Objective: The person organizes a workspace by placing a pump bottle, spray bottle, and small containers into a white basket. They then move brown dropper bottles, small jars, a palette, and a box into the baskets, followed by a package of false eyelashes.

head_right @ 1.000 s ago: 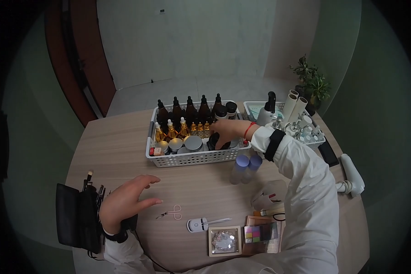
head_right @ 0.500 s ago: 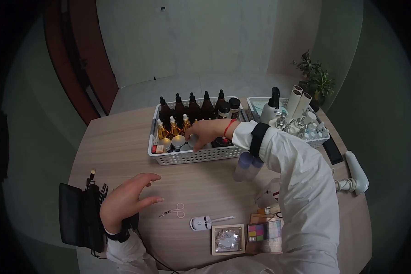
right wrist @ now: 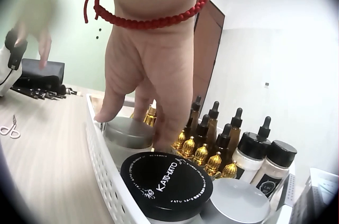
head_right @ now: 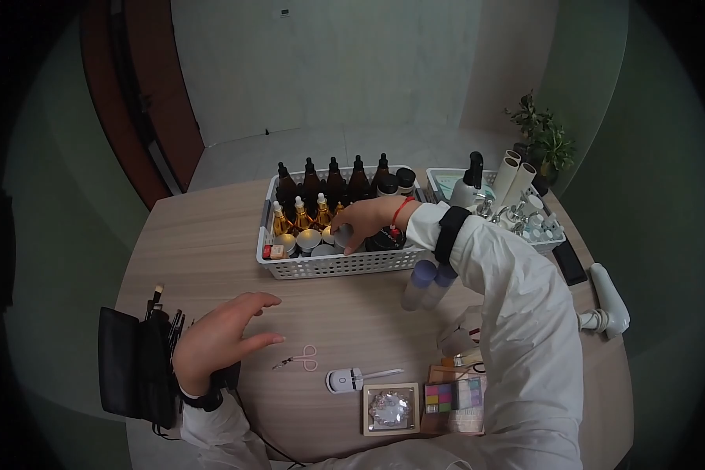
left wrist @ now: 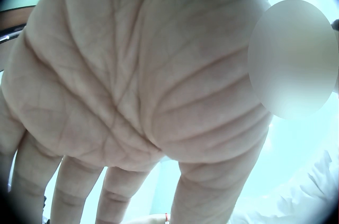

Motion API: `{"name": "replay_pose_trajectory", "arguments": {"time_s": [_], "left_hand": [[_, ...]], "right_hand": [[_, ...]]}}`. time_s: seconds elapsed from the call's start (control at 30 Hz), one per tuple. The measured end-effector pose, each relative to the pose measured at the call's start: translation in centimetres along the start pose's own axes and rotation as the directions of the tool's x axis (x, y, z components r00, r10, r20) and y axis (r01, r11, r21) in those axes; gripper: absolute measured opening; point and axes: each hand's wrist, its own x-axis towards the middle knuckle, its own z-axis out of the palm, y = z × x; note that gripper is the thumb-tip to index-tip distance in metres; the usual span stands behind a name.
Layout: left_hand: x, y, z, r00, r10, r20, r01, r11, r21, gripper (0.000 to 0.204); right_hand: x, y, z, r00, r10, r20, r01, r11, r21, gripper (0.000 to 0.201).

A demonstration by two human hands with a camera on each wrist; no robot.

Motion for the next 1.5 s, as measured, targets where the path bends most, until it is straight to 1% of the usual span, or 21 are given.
{"name": "replay_pose_trajectory", "arguments": {"time_s": [0.07,0.17,0.27,0.4,0.47,0.57,0.6,0.63,0.7,0.73,0.83,0.93,0.97,1.03,1.1,1.17,1.2,1.27,1.33,1.4,1.5], "left_hand": [[0.0,0.0,-0.1,1.000,-0.014,0.011,0.014,1.000,0.002,0.053],[-0.2,-0.3,0.1,0.999,0.023,-0.024,-0.023,1.000,-0.005,0.053],[0.0,-0.6,0.3,0.999,0.031,-0.018,-0.031,1.000,-0.003,0.053],[0.1,-0.3,0.3,1.000,0.022,0.000,-0.022,1.000,0.001,0.054],[0.0,-0.2,0.2,1.000,0.010,0.008,-0.010,1.000,0.004,0.054],[-0.1,-0.3,0.1,1.000,0.008,0.002,-0.008,1.000,0.004,0.054],[-0.1,-0.3,0.0,1.000,0.021,-0.009,-0.021,1.000,0.001,0.054],[-0.1,-0.4,0.0,0.999,0.034,-0.021,-0.034,0.999,-0.003,0.053],[0.0,-0.3,0.1,0.999,0.032,-0.022,-0.032,0.999,0.000,0.053],[0.0,-0.3,0.1,0.999,0.030,-0.021,-0.030,1.000,0.005,0.053],[0.0,-0.2,0.2,1.000,0.019,-0.013,-0.019,1.000,0.010,0.053],[-0.1,0.2,0.4,0.999,0.031,-0.018,-0.031,0.999,0.012,0.051],[-0.3,0.5,0.3,1.000,0.025,0.008,-0.025,1.000,0.009,0.051],[-0.8,1.2,0.2,0.996,0.080,-0.044,-0.079,0.997,0.024,0.050],[-1.6,2.0,0.2,0.996,0.080,-0.049,-0.077,0.996,0.054,0.051],[-2.3,3.2,0.4,0.994,0.089,-0.070,-0.083,0.993,0.085,0.051],[-2.6,3.9,0.4,0.992,0.101,-0.074,-0.092,0.989,0.112,0.052],[-2.5,5.4,0.4,0.987,0.123,-0.100,-0.108,0.983,0.147,0.052],[-2.0,7.6,0.7,0.966,0.224,-0.132,-0.198,0.963,0.183,0.050],[-0.8,9.5,1.5,0.950,0.266,-0.165,-0.232,0.952,0.197,0.051],[2.6,11.8,3.6,0.918,0.336,-0.213,-0.292,0.933,0.212,0.055]], "right_hand": [[-0.2,0.2,-0.3,1.000,0.023,0.000,-0.023,1.000,0.012,0.062],[-1.6,1.1,-1.8,0.997,-0.072,-0.021,0.072,0.997,-0.004,0.055],[-1.8,1.4,-1.6,0.996,-0.042,-0.079,0.044,0.999,0.024,0.054],[-1.3,0.6,-0.5,0.995,-0.072,-0.076,0.078,0.994,0.080,0.054],[-1.2,0.2,-0.5,0.997,-0.070,0.011,0.070,0.997,0.043,0.056],[-1.3,1.6,-1.3,0.997,-0.046,-0.056,0.047,0.999,0.014,0.063],[-1.4,2.1,-1.5,0.997,-0.061,-0.048,0.062,0.998,0.032,0.074],[-1.6,2.5,-1.5,0.997,-0.060,-0.046,0.062,0.998,0.032,0.074],[-2.2,3.0,-1.5,0.986,0.064,0.155,-0.064,0.998,-0.005,0.080],[-2.3,2.9,-1.5,0.985,0.064,0.163,-0.064,0.998,-0.001,0.080],[-3.1,1.8,-1.1,0.989,0.119,0.087,-0.109,0.987,-0.116,0.083],[-5.6,0.8,-2.6,0.981,0.085,-0.176,-0.110,0.984,-0.137,0.073],[-7.3,0.1,-3.7,0.967,0.072,-0.246,-0.102,0.989,-0.112,0.068],[-11.8,-2.1,-6.0,0.908,0.048,-0.416,-0.125,0.979,-0.162,0.060],[-17.5,-3.6,-6.8,0.804,-0.098,-0.586,-0.083,0.958,-0.274,0.054],[-23.4,-4.9,-5.9,0.688,-0.185,-0.701,-0.058,0.950,-0.307,0.050],[-26.4,-5.8,-5.1,0.686,-0.127,-0.716,-0.156,0.936,-0.316,0.052],[-31.4,-8.3,-3.0,0.646,-0.053,-0.762,-0.227,0.939,-0.257,0.056],[-34.2,-11.5,-0.2,0.553,0.063,-0.831,-0.213,0.975,-0.067,0.058],[-35.9,-13.7,2.7,0.463,0.169,-0.870,-0.172,0.980,0.099,0.059],[-36.5,-14.1,5.8,0.449,0.174,-0.877,-0.060,0.985,0.164,0.056]]}}
